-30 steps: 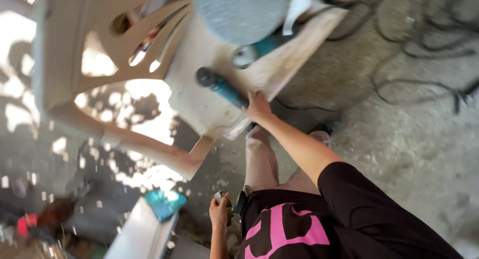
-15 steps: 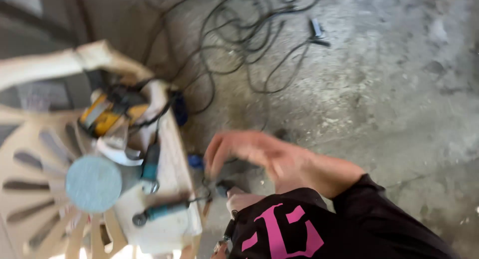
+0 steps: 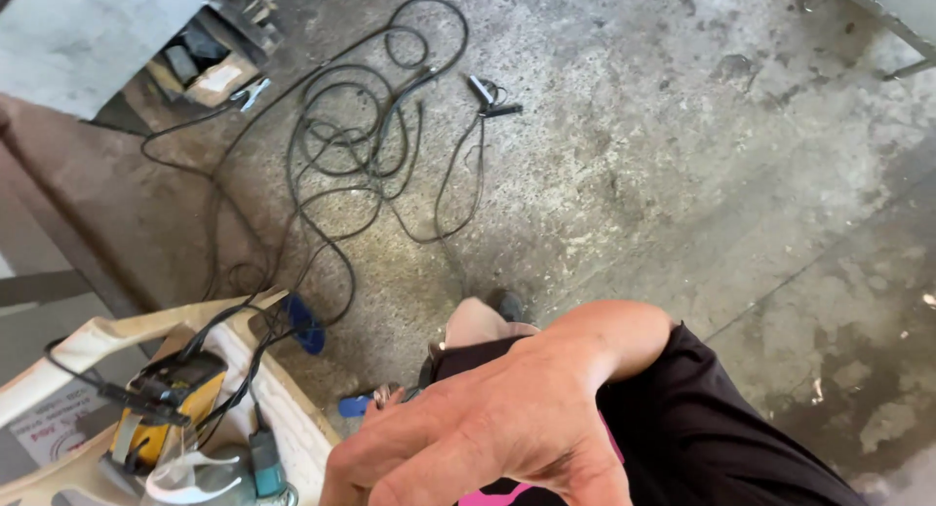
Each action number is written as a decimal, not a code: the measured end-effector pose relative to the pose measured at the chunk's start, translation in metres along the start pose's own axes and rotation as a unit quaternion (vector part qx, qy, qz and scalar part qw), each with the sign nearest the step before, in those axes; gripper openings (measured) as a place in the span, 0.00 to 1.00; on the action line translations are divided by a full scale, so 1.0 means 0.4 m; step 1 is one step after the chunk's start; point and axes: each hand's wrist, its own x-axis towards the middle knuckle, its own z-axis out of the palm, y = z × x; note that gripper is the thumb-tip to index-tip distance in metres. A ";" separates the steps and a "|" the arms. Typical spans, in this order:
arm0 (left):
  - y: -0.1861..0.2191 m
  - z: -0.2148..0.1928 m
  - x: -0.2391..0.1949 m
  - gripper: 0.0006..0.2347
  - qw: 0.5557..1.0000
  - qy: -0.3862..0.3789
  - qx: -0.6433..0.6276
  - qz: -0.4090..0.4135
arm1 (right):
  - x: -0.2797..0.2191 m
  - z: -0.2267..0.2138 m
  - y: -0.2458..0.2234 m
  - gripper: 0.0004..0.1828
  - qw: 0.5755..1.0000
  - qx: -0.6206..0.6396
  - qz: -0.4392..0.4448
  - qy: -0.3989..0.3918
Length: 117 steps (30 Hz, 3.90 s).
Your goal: Smoothing the edges of a metal piece using an angle grinder and a hand file.
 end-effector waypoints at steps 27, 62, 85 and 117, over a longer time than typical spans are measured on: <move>1.540 -0.111 0.912 0.16 0.916 -0.021 -0.389 -0.098 | 0.111 -1.259 -0.288 0.43 0.997 -0.062 -0.043 -0.014; 3.732 -0.117 1.485 0.24 0.418 -0.161 -0.894 0.018 | 0.029 -3.237 -0.326 0.14 0.838 -0.206 0.422 0.276; 4.607 -0.231 1.791 0.12 0.385 0.346 -0.854 0.036 | 0.735 -4.199 -0.312 0.19 0.873 -0.356 0.248 -0.221; 4.476 -0.278 2.194 0.47 0.257 0.335 -0.870 -0.254 | 0.786 -4.603 -0.015 0.34 0.657 -0.599 0.302 -0.346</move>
